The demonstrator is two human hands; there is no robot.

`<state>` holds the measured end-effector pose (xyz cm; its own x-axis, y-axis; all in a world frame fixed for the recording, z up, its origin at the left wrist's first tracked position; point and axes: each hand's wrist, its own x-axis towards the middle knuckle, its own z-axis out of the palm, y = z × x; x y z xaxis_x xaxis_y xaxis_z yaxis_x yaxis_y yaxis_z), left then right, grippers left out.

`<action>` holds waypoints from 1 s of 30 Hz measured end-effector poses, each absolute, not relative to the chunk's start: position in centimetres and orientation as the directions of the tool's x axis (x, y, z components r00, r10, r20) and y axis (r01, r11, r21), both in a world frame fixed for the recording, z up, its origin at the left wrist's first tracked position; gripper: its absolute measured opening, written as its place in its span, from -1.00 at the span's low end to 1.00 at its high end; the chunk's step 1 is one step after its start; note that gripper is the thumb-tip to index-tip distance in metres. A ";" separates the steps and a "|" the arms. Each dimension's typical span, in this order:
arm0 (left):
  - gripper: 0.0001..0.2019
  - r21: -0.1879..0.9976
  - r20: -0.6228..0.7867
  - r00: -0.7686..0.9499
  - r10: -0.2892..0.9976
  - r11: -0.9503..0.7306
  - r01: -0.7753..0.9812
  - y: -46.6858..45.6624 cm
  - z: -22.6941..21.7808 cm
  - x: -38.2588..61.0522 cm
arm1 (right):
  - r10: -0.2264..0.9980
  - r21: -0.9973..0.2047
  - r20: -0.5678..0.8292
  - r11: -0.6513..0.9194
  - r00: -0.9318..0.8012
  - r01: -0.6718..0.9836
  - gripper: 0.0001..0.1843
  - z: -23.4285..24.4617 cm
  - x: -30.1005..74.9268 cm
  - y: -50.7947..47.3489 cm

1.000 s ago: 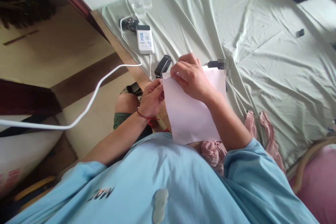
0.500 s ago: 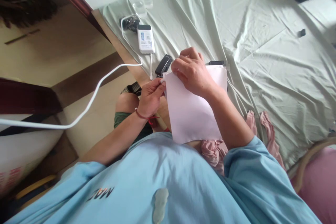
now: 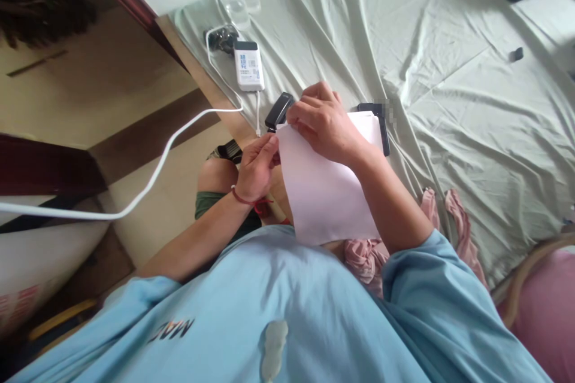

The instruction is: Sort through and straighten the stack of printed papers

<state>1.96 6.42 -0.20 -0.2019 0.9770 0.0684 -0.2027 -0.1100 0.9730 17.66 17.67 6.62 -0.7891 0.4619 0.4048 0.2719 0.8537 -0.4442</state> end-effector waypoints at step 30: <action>-0.75 0.967 -0.002 -0.206 0.979 -0.050 -0.248 7.0 0.2 1.2 | 0.498 -0.371 0.390 0.855 -0.775 0.363 -0.64 6.9 17.7 17.6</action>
